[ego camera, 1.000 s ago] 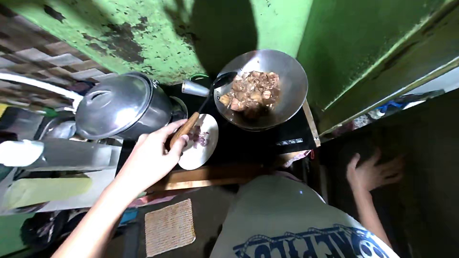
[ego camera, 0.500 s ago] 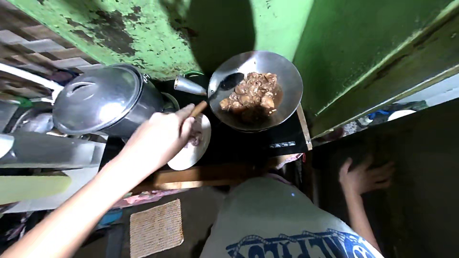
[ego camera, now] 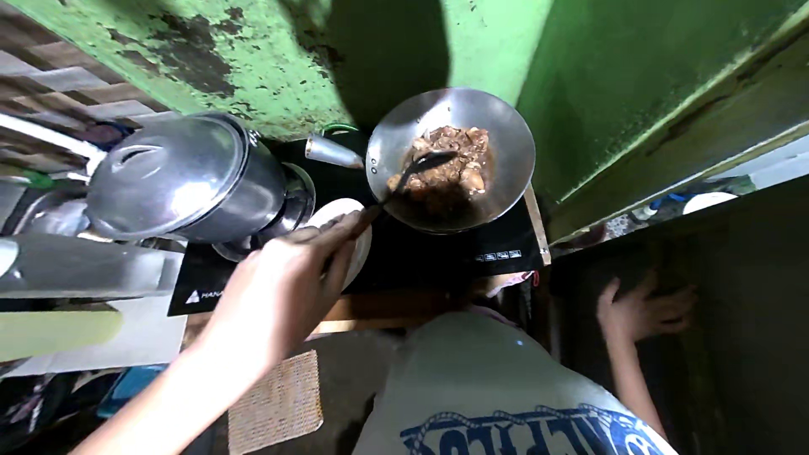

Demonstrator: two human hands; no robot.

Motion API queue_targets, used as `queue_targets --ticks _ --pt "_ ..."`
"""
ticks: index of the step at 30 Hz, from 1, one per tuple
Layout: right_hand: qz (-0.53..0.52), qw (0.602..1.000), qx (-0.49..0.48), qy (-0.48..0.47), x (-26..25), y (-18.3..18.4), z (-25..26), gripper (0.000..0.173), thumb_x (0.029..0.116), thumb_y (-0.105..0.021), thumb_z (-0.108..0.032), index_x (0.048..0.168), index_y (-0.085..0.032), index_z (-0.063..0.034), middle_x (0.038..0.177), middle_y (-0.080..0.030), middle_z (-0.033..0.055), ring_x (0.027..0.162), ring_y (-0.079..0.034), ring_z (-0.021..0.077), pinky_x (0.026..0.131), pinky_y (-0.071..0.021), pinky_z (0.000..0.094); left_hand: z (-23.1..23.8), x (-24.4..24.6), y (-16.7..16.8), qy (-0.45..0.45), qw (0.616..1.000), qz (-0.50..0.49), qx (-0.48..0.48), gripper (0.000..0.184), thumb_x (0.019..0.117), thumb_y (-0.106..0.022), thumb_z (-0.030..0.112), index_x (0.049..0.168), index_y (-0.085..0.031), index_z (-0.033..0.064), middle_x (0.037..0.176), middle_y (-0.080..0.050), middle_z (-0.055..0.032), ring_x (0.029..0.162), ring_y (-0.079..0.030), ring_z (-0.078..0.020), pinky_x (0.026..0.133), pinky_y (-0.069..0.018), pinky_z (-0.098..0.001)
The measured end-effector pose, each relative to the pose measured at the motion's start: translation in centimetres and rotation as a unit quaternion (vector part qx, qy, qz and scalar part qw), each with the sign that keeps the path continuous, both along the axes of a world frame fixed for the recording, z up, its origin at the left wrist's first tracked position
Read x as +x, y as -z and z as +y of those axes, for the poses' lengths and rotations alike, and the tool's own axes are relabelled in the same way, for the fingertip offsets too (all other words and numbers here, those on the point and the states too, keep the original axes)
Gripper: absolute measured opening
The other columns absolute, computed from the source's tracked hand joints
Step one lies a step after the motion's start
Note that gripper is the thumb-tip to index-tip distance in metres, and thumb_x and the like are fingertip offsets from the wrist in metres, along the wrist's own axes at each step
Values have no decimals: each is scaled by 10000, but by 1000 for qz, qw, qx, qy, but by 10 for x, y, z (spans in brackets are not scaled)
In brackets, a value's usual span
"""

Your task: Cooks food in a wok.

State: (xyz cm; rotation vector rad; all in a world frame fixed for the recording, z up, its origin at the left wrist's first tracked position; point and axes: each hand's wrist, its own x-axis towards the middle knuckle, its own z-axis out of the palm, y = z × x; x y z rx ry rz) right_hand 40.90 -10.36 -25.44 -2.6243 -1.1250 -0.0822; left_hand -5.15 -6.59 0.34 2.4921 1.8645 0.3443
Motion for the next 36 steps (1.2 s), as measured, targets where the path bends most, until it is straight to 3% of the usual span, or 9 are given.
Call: queue_targets --ticks 5,8,12,15,18,20,26,30,36 --pt "-4 1000 7 -2 -2 -1 -1 719 1014 -482 -473 1595 -325 -81 1632 -140 363 1515 -109 555 1164 -108 735 12 -6 13 -10 1000 -16 -18 423 1050 -458 274 1417 -636 161 825 -707 -101 643 -679 -286 565 -552 -513" --pt "-6 1000 3 5 -2 -1 1 717 1017 -469 -471 1603 -312 -89 1635 -138 357 1519 -110 546 1173 -103 723 16 -10 9 -15 1000 -6 5 438 1062 -431 281 1377 -653 73 865 -721 -191 674 -696 -371 588 -544 -576" --pt "-19 1000 13 3 -2 0 1 726 1010 -475 -479 1600 -317 -85 1626 -159 365 1513 -132 552 1174 -108 719 25 -9 11 -56 997 4 -55 386 1074 -477 224 1386 -644 69 966 -724 -245 800 -709 -462 671 -534 -668" --pt "-14 1000 7 0 0 0 1 723 1013 -481 -471 1604 -308 -91 1629 -146 367 1510 -124 560 1169 -112 725 25 -11 13 -55 997 4 -51 406 1078 -452 277 1395 -646 112 947 -728 -199 767 -707 -409 644 -543 -632" --pt "-9 1000 8 5 -1 0 -1 720 1010 -485 -461 1600 -314 -85 1632 -142 363 1518 -115 548 1174 -108 718 24 -12 5 -53 998 27 -5 463 1077 -392 326 1396 -643 104 976 -720 -241 790 -706 -464 636 -527 -663" --pt "-23 1000 13 8 1 2 2 715 1007 -484 -467 1598 -325 -96 1631 -155 359 1517 -128 545 1178 -109 709 25 -1 1 -81 995 47 -41 411 1094 -440 261 1432 -606 95 1003 -692 -273 815 -686 -504 637 -512 -687" --pt "-1 1000 8 5 1 -1 0 708 1012 -497 -435 1598 -319 -82 1632 -143 362 1520 -109 546 1182 -100 710 17 4 7 -39 997 57 -37 420 1054 -487 302 1457 -601 283 871 -665 -147 649 -655 -356 507 -498 -549" --pt "-12 1000 13 -3 0 -1 2 707 1009 -499 -440 1588 -342 -67 1621 -150 381 1510 -122 564 1172 -100 726 13 -12 -3 -8 999 46 -6 429 1050 -446 390 1407 -646 260 894 -661 -163 680 -659 -366 528 -501 -572" --pt "3 1000 5 6 -4 -4 3 706 1015 -502 -436 1596 -326 -75 1630 -137 369 1509 -117 566 1158 -117 741 31 18 -4 42 994 62 -74 345 1007 -587 255 1335 -690 249 842 -707 -100 685 -691 -330 546 -528 -568"
